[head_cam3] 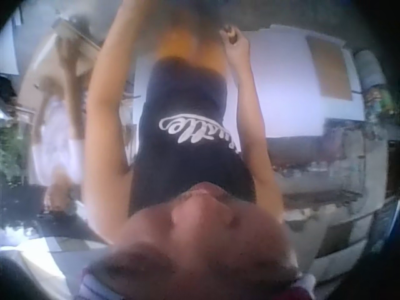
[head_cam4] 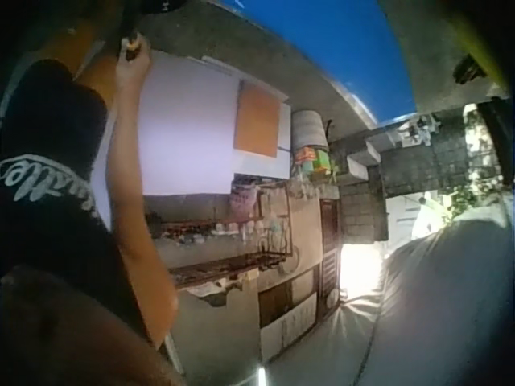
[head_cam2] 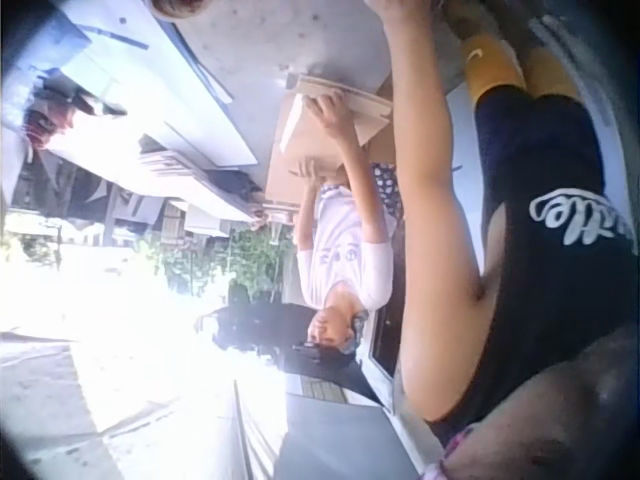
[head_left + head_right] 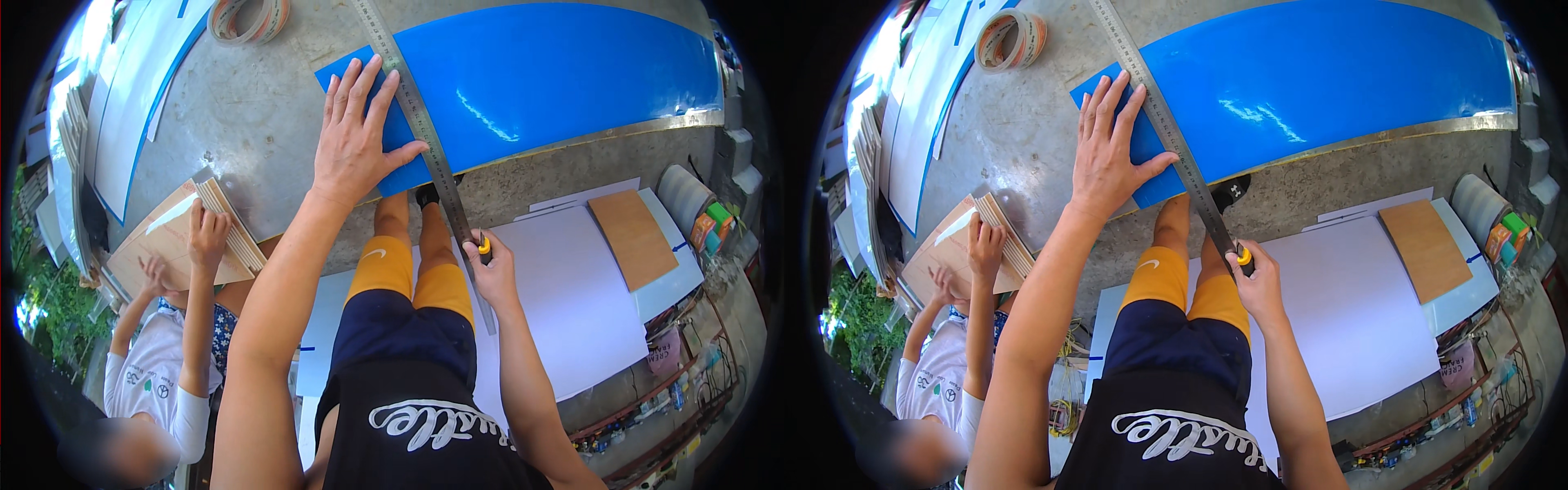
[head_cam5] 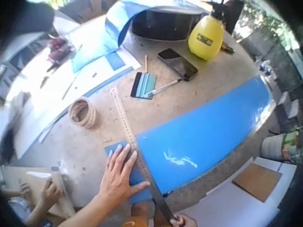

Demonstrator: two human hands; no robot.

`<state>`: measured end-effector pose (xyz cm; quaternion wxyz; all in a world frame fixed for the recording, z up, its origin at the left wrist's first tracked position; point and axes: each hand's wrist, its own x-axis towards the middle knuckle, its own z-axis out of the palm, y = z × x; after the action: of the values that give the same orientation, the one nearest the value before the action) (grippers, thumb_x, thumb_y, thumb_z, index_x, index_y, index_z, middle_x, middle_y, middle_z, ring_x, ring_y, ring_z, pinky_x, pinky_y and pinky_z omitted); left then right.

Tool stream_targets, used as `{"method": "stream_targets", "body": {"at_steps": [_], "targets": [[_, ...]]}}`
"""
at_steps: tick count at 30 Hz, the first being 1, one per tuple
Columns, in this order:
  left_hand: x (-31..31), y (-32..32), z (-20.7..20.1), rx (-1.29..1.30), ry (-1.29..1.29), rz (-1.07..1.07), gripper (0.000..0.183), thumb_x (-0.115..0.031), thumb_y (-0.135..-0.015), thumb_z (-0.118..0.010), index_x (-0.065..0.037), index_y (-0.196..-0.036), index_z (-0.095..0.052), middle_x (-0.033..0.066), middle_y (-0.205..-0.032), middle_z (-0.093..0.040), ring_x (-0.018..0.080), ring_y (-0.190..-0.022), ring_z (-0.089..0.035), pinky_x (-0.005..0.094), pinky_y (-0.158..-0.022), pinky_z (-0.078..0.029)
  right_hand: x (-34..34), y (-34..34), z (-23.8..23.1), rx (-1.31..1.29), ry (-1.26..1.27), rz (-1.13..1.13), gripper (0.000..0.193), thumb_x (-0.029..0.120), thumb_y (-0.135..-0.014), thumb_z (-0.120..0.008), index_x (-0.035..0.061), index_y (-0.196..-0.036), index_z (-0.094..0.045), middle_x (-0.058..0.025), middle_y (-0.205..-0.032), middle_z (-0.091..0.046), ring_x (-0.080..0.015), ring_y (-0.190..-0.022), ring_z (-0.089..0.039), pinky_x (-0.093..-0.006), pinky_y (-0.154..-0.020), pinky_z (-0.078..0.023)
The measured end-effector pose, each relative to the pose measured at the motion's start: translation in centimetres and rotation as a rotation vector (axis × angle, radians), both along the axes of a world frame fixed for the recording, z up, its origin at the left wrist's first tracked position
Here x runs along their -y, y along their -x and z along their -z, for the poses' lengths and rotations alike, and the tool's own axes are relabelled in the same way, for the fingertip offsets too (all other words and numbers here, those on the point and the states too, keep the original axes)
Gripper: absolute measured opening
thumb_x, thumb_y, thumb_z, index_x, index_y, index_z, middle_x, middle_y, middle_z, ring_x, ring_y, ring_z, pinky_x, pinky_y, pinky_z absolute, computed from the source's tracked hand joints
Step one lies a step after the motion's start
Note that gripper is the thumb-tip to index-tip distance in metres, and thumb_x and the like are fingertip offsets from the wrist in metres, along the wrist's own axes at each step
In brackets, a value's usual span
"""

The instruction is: Measuring, cutting, and applying a blue vinyl film to a curved surface using a utility knife, ruler, and squeegee.

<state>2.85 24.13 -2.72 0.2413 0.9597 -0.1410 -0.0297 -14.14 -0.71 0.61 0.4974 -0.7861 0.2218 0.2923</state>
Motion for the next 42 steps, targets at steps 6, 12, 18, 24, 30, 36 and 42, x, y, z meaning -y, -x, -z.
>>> {"method": "stream_targets", "body": {"at_steps": [6, 12, 18, 24, 30, 36, 42], "targets": [[0.03, 0.11, -0.08, -0.022, 0.009, -0.002, 0.095, -0.053, -0.073, -0.082, -0.011, -0.149, -0.045, 0.0124, -0.159, -0.035, 0.0359, -0.151, -0.025, 0.0539, -0.124, -0.019, 0.09, 0.32, 0.24, 0.0, 0.011, -0.009, 0.023, 0.015, -0.094, -0.071, -0.0036, -0.107, -0.066, -0.014, -0.095, -0.07, -0.0252, -0.088, -0.066, -0.033, -0.084, -0.051], [-0.03, 0.09, -0.05, -0.029, 0.028, -0.007, 0.094, -0.051, -0.072, -0.083, -0.011, -0.149, -0.045, 0.0124, -0.158, -0.036, 0.0361, -0.15, -0.026, 0.0545, -0.124, -0.019, 0.07, 0.13, 0.29, 0.002, 0.007, -0.007, 0.023, 0.015, -0.094, -0.071, -0.0035, -0.107, -0.066, -0.0138, -0.094, -0.069, -0.0255, -0.087, -0.066, -0.0331, -0.084, -0.051], [-0.05, 0.04, 0.03, -0.016, 0.035, -0.006, 0.094, -0.051, -0.073, -0.083, -0.01, -0.148, -0.045, 0.0127, -0.158, -0.036, 0.0364, -0.15, -0.027, 0.0546, -0.124, -0.019, 0.17, 0.27, 0.53, -0.007, 0.011, -0.011, 0.023, 0.014, -0.093, -0.072, -0.0034, -0.107, -0.065, -0.0144, -0.093, -0.069, -0.0257, -0.085, -0.066, -0.033, -0.083, -0.051], [-0.09, 0.07, -0.03, -0.017, 0.033, -0.005, 0.094, -0.052, -0.073, -0.082, -0.009, -0.148, -0.045, 0.013, -0.158, -0.036, 0.0368, -0.15, -0.027, 0.0546, -0.124, -0.02, 0.2, 0.24, 0.53, -0.018, 0.02, -0.019, 0.024, 0.015, -0.093, -0.072, -0.0036, -0.107, -0.065, -0.0146, -0.094, -0.069, -0.026, -0.086, -0.066, -0.0329, -0.083, -0.051], [-0.03, 0.04, -0.06, -0.019, 0.016, -0.003, 0.094, -0.053, -0.073, -0.082, -0.009, -0.148, -0.046, 0.0131, -0.158, -0.036, 0.0367, -0.15, -0.027, 0.0544, -0.124, -0.02, 0.19, 0.21, 0.5, -0.023, 0.004, -0.006, 0.025, 0.016, -0.094, -0.073, -0.0037, -0.107, -0.066, -0.0146, -0.095, -0.069, -0.0255, -0.086, -0.066, -0.0332, -0.084, -0.051], [0.01, 0.02, -0.07, -0.02, 0.001, -0.002, 0.094, -0.055, -0.073, -0.081, -0.009, -0.147, -0.046, 0.0131, -0.157, -0.037, 0.0365, -0.15, -0.027, 0.0543, -0.124, -0.021, 0.27, 0.31, 0.64, -0.028, 0.007, -0.016, 0.025, 0.017, -0.094, -0.072, -0.0038, -0.107, -0.066, -0.0143, -0.095, -0.07, -0.0243, -0.087, -0.066, -0.0333, -0.084, -0.051], [0.0, 0.06, -0.01, -0.006, 0.007, 0.0, 0.093, -0.055, -0.074, -0.08, -0.008, -0.147, -0.046, 0.0136, -0.157, -0.037, 0.0368, -0.149, -0.028, 0.0545, -0.124, -0.021, 0.19, 0.11, 0.45, -0.035, 0.008, -0.009, 0.025, 0.015, -0.093, -0.072, -0.0043, -0.107, -0.066, -0.014, -0.095, -0.07, -0.0234, -0.087, -0.066, -0.033, -0.084, -0.051]]}}
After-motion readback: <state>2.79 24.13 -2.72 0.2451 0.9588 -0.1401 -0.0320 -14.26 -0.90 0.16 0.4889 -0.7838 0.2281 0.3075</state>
